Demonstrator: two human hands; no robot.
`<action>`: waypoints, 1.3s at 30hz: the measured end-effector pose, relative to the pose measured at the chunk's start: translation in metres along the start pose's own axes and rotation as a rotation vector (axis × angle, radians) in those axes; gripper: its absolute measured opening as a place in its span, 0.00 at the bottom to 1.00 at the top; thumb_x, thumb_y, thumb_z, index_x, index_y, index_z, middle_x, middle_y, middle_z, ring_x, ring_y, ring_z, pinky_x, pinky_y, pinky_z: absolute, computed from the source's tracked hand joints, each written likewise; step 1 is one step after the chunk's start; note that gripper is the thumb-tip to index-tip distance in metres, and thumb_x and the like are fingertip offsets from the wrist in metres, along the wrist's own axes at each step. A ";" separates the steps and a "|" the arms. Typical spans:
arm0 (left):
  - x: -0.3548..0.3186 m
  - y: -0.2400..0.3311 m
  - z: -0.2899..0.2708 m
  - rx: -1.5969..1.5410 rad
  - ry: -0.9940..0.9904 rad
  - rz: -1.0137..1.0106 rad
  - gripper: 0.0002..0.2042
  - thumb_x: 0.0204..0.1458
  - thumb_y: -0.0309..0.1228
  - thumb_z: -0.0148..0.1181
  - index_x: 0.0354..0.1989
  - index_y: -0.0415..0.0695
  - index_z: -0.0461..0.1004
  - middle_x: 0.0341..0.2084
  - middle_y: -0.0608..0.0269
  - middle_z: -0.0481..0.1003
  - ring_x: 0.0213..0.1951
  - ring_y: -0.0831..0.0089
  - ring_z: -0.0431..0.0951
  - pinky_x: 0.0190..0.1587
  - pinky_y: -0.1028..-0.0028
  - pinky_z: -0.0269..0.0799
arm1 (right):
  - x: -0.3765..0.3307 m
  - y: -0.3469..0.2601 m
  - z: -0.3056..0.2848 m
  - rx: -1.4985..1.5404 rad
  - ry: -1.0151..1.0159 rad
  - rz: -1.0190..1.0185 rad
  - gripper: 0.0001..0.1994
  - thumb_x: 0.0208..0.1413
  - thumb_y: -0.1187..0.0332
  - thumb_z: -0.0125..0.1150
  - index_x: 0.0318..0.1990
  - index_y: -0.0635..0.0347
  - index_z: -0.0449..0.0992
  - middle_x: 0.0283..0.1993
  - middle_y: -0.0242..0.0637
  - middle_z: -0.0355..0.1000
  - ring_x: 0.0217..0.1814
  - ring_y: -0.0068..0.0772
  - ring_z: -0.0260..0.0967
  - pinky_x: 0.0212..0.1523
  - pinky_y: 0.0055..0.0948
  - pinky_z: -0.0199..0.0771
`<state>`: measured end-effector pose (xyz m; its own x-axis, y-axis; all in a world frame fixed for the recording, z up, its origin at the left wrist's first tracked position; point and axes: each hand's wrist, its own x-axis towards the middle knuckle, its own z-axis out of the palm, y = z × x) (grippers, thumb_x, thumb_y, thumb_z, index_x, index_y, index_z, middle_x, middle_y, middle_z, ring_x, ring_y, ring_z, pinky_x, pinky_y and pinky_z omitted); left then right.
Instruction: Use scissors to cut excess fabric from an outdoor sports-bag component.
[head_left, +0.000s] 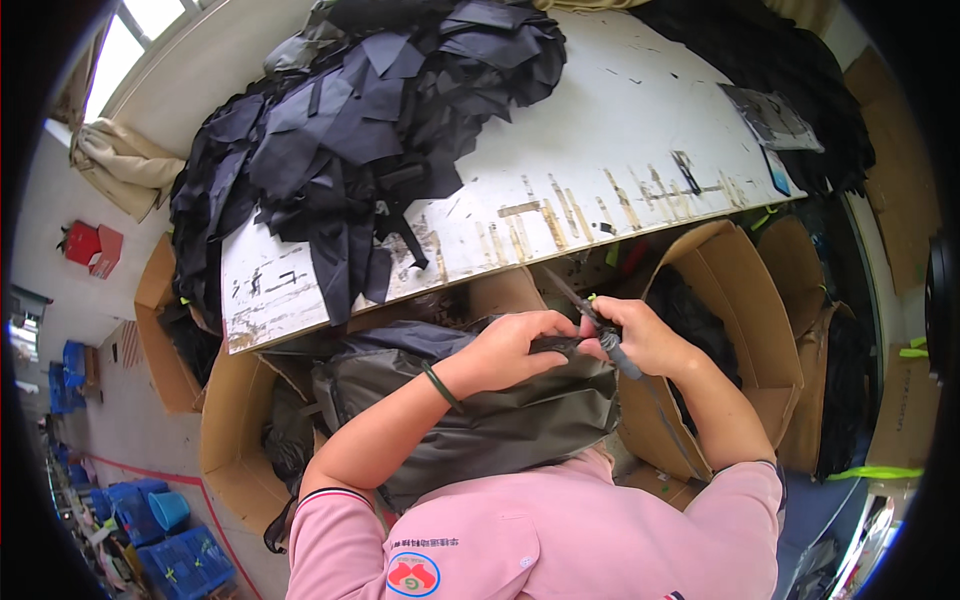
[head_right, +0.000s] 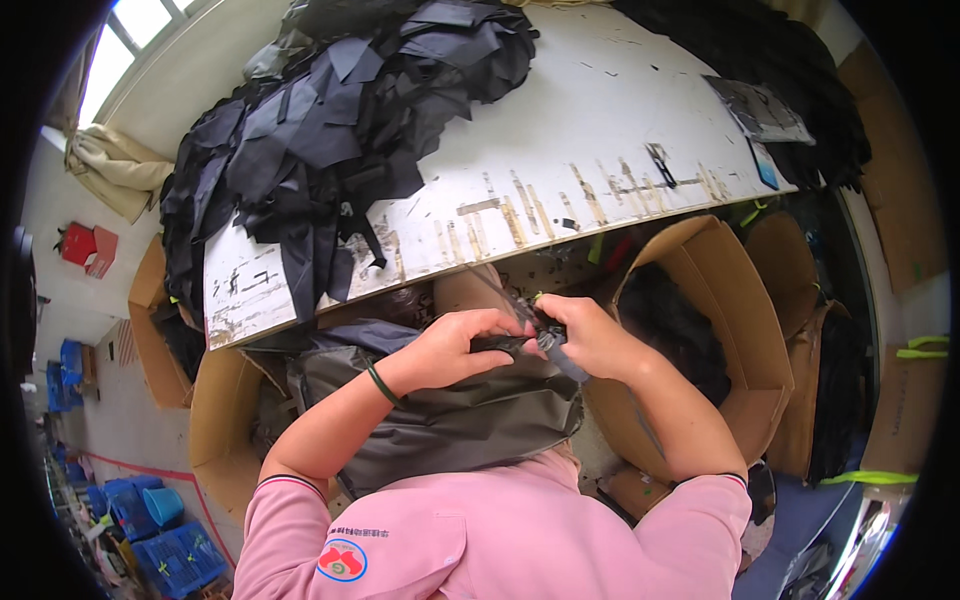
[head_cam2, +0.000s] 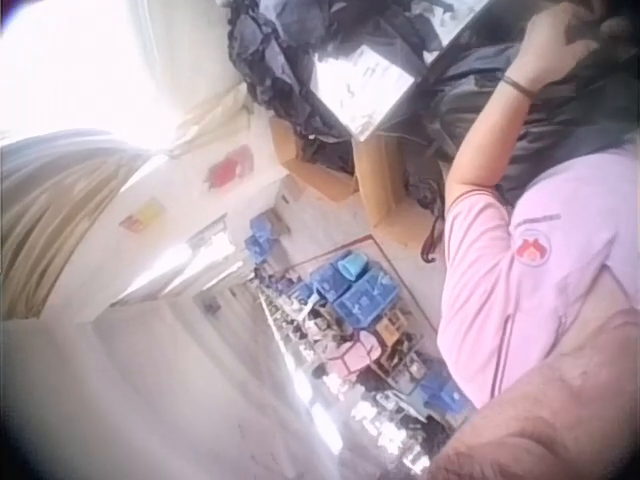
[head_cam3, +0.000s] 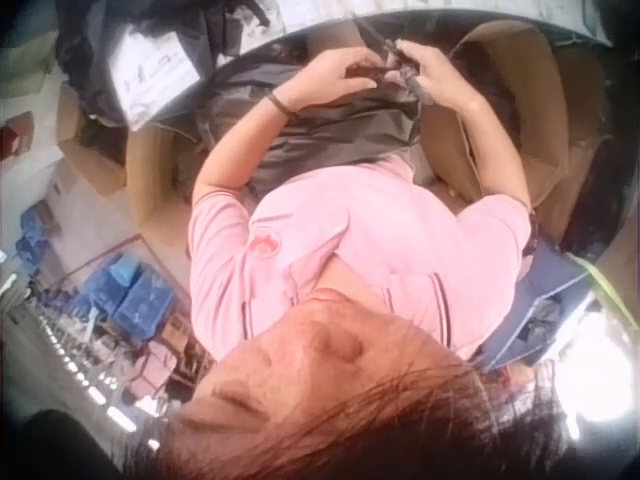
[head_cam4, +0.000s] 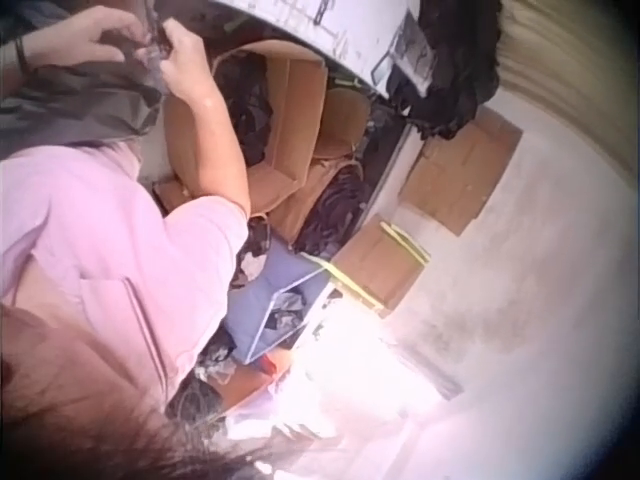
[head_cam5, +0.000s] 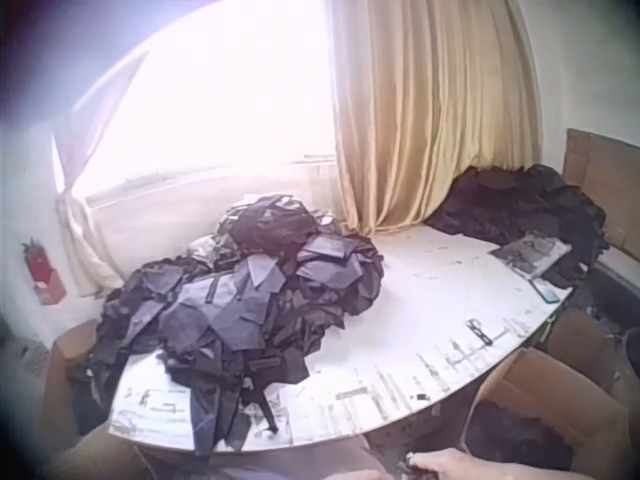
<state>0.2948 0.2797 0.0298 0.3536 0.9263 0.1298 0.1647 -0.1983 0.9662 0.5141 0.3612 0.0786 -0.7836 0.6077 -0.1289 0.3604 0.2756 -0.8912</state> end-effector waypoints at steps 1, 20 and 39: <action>-0.006 0.004 -0.009 0.254 0.039 0.088 0.15 0.49 0.30 0.68 0.45 0.44 0.77 0.36 0.54 0.76 0.39 0.54 0.75 0.42 0.64 0.72 | 0.002 0.003 -0.003 0.007 -0.017 0.047 0.13 0.49 0.70 0.74 0.34 0.63 0.72 0.27 0.35 0.70 0.28 0.21 0.62 0.31 0.24 0.66; -0.067 -0.030 -0.053 0.146 0.095 -0.231 0.11 0.49 0.31 0.71 0.36 0.40 0.77 0.28 0.65 0.72 0.28 0.76 0.69 0.32 0.74 0.68 | -0.013 0.012 -0.033 -0.175 -0.029 0.184 0.12 0.48 0.68 0.72 0.32 0.60 0.72 0.27 0.33 0.67 0.29 0.26 0.66 0.32 0.28 0.66; -0.084 -0.016 -0.039 -0.225 0.260 -0.309 0.06 0.53 0.24 0.68 0.33 0.41 0.75 0.16 0.80 0.64 0.19 0.92 0.60 0.21 0.83 0.51 | 0.050 -0.028 -0.031 -0.970 -0.437 -0.193 0.19 0.40 0.51 0.72 0.27 0.56 0.73 0.25 0.39 0.73 0.34 0.46 0.72 0.42 0.39 0.64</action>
<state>0.2270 0.2171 0.0123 0.0715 0.9863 -0.1484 0.0121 0.1479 0.9889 0.4806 0.4071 0.1105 -0.9138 0.2254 -0.3380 0.3077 0.9272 -0.2137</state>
